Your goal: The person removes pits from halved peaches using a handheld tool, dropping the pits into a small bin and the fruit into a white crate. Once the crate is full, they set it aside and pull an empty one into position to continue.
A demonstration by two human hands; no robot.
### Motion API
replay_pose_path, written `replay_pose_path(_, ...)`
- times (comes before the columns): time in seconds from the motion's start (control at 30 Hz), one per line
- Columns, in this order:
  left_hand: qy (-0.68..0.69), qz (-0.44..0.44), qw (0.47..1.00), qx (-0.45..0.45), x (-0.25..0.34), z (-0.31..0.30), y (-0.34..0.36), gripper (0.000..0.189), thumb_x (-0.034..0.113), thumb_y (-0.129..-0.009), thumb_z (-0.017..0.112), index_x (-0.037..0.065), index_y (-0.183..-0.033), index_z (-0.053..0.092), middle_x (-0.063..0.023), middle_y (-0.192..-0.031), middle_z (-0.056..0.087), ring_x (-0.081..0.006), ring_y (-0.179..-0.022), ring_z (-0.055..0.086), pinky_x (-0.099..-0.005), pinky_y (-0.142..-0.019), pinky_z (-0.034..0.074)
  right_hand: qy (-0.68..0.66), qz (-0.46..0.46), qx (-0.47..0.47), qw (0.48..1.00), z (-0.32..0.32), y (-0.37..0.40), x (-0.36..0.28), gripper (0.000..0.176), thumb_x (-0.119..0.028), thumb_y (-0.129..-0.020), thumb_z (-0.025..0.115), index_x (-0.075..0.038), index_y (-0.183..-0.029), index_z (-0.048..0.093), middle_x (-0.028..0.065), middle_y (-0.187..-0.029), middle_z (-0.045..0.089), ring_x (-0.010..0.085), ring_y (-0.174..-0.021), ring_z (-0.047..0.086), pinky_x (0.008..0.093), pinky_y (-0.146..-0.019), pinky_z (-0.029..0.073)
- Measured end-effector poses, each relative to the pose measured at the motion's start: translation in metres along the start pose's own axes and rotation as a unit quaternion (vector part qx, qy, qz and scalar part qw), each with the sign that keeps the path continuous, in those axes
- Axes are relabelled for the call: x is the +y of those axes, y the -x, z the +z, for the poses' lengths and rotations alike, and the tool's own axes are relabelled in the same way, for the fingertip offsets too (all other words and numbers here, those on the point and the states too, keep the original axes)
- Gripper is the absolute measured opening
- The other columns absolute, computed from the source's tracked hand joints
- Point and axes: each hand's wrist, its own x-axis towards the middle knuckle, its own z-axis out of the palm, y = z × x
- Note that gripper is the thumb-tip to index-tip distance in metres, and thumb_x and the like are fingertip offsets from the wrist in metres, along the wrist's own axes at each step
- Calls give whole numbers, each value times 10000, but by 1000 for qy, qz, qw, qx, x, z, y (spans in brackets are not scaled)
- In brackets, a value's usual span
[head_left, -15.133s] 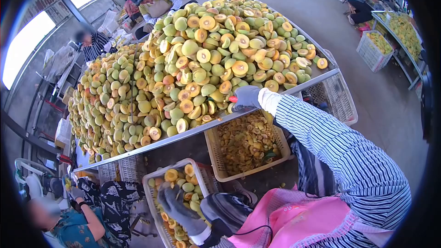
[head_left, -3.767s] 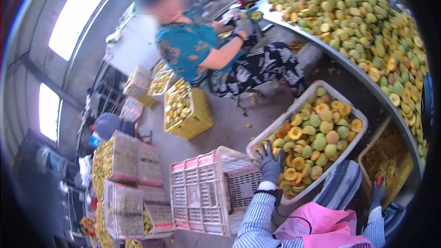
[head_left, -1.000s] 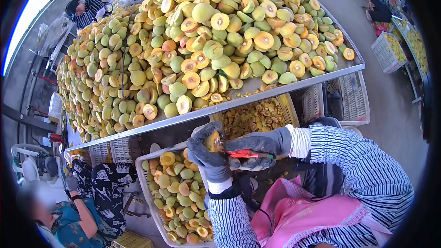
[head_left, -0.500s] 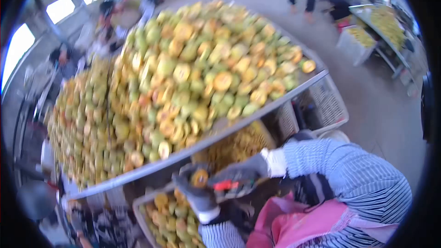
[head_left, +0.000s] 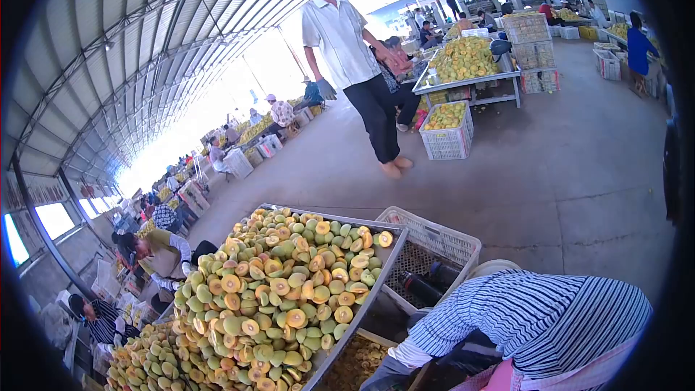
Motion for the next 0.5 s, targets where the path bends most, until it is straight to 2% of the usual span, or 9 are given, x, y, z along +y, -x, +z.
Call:
replay_pose_path(0.1, 28, -56, 998, -9, 17, 20, 11, 813, 724, -951, 286, -9, -1022, 630, -199, -1055, 678, -275, -1025, 631, -433, -971, 479, 72, -53, 6, 996, -4, 14, -10, 424, -456, -1008, 502, -59, -982, 650, 46, -764, 608, 182, -695, 572, 299, -633, 471)
replay_pose_path(0.17, 45, -43, 998, 24, 11, 33, 0, 709, 665, -980, 307, 25, -883, 598, -155, -873, 638, -249, -826, 611, -388, -792, 512, 5, 105, -7, 994, -5, 30, -58, 445, -492, -996, 497, -72, -1032, 642, 32, -758, 607, 166, -655, 556, 274, -624, 470)
replay_pose_path(0.23, 52, -33, 993, 103, -3, 21, -7, 652, 606, -1008, 328, 60, -744, 566, -111, -691, 599, -222, -628, 590, -342, -612, 544, 64, 105, 58, 991, -2, 20, -51, 431, -494, -967, 520, -125, -747, 562, -43, -564, 469, 97, -493, 473, 279, -487, 417)
replay_pose_path(0.27, 74, 7, 996, 53, -13, 7, -13, 722, 696, -962, 323, 39, -791, 569, -133, -694, 602, -277, -592, 600, -391, -640, 565, 158, 95, 71, 980, -3, 14, -47, 431, -485, -960, 521, -101, -772, 575, -6, -590, 531, 140, -522, 533, 318, -514, 443)
replay_pose_path(0.3, 92, -4, 994, 64, -11, 7, -16, 755, 722, -944, 340, 36, -742, 584, -134, -700, 623, -268, -610, 611, -385, -645, 564, 251, 79, 86, 961, -7, 13, -48, 434, -477, -954, 522, -77, -797, 587, 30, -616, 594, 182, -551, 593, 358, -542, 470)
replay_pose_path(0.33, 117, -40, 990, 68, -14, 0, -18, 761, 713, -949, 350, 22, -767, 610, -129, -717, 643, -253, -645, 624, -357, -667, 552, 351, 72, 92, 929, -2, 20, -70, 437, -469, -943, 525, -53, -841, 610, 98, -685, 664, 268, -633, 659, 416, -581, 492)
replay_pose_path(0.4, 109, -14, 993, 50, -22, -13, -22, 763, 683, -971, 342, 1, -784, 631, -130, -728, 659, -243, -704, 633, -322, -718, 523, 488, 51, 152, 858, 6, 17, -72, 426, -493, -929, 539, -77, -931, 633, 128, -709, 685, 320, -664, 685, 438, -602, 511)
replay_pose_path(0.47, 151, 1, 988, 37, -26, -20, -25, 753, 668, -981, 335, 3, -819, 648, -139, -758, 668, -240, -738, 637, -324, -755, 522, 464, 108, 133, 869, 9, 15, -85, 435, -509, -933, 533, -87, -995, 619, 127, -690, 686, 311, -661, 700, 443, -600, 528)
replay_pose_path(0.5, 147, 28, 987, 65, -15, -12, -17, 745, 666, -981, 337, 5, -819, 642, -149, -768, 667, -252, -699, 643, -348, -708, 546, 438, 71, 127, 887, 11, 16, -90, 461, -513, -934, 533, -61, -978, 609, 97, -639, 652, 283, -592, 671, 427, -563, 519)
